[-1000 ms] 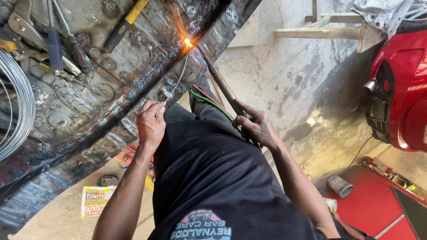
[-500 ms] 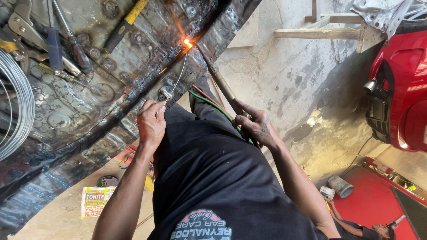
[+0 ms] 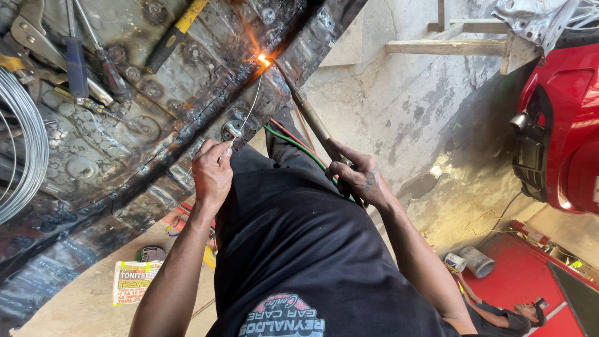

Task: The person lies under a raised car and works along the undercarriage seam, holding a torch in one hand and feeding a wire with the other. The torch flame melts the wire along the seam as they move from spot to spot, occasionally pausing to reposition the wire or torch.

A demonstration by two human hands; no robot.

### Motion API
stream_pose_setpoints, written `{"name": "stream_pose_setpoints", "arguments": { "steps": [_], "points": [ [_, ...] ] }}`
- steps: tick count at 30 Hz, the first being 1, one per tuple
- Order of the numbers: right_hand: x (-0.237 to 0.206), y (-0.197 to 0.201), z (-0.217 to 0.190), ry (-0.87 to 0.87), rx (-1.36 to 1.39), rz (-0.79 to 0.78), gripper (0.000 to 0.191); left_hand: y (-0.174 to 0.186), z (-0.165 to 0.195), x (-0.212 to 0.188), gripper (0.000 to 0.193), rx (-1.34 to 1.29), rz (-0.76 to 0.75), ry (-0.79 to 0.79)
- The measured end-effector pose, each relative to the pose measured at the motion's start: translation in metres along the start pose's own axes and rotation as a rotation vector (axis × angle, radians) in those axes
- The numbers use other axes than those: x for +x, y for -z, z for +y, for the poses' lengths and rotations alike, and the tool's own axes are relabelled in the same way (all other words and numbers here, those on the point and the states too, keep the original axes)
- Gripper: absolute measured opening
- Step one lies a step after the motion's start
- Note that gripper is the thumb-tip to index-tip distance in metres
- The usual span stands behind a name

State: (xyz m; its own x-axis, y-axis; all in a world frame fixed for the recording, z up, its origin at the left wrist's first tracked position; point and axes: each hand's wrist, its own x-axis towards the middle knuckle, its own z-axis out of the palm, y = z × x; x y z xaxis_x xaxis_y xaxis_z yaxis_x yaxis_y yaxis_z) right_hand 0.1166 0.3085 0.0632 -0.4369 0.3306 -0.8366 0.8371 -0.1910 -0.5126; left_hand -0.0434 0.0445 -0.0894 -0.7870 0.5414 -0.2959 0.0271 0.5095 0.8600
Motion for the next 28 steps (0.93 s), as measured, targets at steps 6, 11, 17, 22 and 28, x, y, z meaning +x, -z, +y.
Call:
{"name": "stream_pose_setpoints", "arguments": {
  "steps": [6,11,17,22,28],
  "points": [
    [-0.0014,-0.0006,0.0001,-0.015,0.015,0.002,0.062,-0.0014,-0.0012,-0.0006,0.015,-0.011,-0.001,0.007],
    [-0.0007,-0.001,-0.0003,-0.005,0.005,-0.003,0.062,-0.0027,-0.0042,0.0008,0.015,-0.013,-0.003,0.004],
    [-0.0006,-0.002,-0.001,-0.015,0.001,0.004,0.062,-0.0045,-0.0053,0.001,0.014,0.004,-0.002,-0.004],
    [-0.0003,-0.0026,-0.0012,-0.01,-0.007,0.009,0.061,-0.0038,-0.0038,0.0008,0.014,-0.02,0.005,-0.001],
    [-0.0007,-0.003,0.0,-0.005,-0.021,0.007,0.062,-0.0038,-0.0025,0.0019,0.014,-0.029,0.005,-0.008]
  ]
}}
